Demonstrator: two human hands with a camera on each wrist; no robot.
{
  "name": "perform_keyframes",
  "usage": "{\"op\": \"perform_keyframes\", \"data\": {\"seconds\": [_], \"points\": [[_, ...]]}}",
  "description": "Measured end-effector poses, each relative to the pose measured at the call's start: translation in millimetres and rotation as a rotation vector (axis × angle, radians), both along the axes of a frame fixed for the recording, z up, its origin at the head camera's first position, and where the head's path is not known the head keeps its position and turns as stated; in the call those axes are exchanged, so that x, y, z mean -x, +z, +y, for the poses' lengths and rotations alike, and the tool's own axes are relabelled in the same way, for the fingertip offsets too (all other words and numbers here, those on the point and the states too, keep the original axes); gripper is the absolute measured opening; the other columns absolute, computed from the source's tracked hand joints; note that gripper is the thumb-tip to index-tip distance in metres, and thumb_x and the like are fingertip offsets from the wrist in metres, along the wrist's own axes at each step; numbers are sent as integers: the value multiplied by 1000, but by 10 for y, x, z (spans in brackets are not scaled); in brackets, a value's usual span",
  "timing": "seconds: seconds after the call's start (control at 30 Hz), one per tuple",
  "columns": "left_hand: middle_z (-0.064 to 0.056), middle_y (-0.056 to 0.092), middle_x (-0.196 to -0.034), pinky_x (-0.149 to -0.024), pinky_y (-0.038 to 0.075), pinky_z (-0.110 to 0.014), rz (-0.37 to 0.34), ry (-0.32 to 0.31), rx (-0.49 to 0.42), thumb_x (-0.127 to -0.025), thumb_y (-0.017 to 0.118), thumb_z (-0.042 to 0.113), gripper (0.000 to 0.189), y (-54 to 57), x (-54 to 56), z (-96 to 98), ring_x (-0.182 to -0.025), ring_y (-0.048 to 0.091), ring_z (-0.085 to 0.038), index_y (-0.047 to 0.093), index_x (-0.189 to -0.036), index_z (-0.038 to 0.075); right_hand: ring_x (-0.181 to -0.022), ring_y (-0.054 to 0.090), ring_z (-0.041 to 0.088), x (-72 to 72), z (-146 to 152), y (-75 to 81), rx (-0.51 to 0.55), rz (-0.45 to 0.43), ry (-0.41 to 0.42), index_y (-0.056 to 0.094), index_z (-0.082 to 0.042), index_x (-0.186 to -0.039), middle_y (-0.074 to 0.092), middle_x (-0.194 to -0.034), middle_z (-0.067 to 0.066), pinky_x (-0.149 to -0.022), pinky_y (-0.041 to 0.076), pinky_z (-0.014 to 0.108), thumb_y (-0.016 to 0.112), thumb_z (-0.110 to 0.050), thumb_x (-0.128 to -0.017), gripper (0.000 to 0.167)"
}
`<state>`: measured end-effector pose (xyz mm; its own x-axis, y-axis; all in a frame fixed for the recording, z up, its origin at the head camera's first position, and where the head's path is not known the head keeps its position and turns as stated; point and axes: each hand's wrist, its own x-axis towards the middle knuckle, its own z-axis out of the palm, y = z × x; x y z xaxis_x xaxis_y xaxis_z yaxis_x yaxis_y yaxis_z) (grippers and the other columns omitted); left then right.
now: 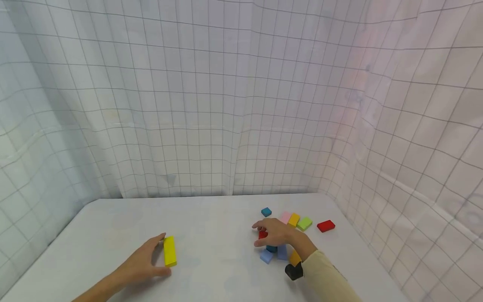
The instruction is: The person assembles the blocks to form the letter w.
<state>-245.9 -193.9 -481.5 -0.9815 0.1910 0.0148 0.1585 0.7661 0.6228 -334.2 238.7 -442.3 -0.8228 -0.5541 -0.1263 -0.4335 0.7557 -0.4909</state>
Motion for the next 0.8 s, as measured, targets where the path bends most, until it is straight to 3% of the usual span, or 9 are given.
{"op": "perform_keyframes", "data": {"seconds": [0.17,0.5,0.8], "points": [[-29,47,-147,-112,32,-65,-8,46,-39,-66,98,35,109,-4,50,-29,-137,42,-50,43,-149,-8,-105,54,23,-1,25,-12,-4,8,-50,67,-11,-132,63,-121,2,-92,53,46,80,-27,-93,44],[-28,49,-146,-110,34,-66,-61,27,2,-65,98,38,103,44,124,-48,-135,44,-49,50,-144,-6,-93,55,21,83,47,-16,-67,36,-57,69,-11,-111,61,-98,-2,-85,54,42,84,-17,-89,28],[-22,56,-136,-110,36,-63,-52,46,-18,-59,101,36,100,93,41,6,-129,49,-45,54,-136,-8,-95,56,20,184,-56,40,-40,19,9,72,-12,-114,63,-102,-4,-88,55,41,83,-11,-89,27]]}}
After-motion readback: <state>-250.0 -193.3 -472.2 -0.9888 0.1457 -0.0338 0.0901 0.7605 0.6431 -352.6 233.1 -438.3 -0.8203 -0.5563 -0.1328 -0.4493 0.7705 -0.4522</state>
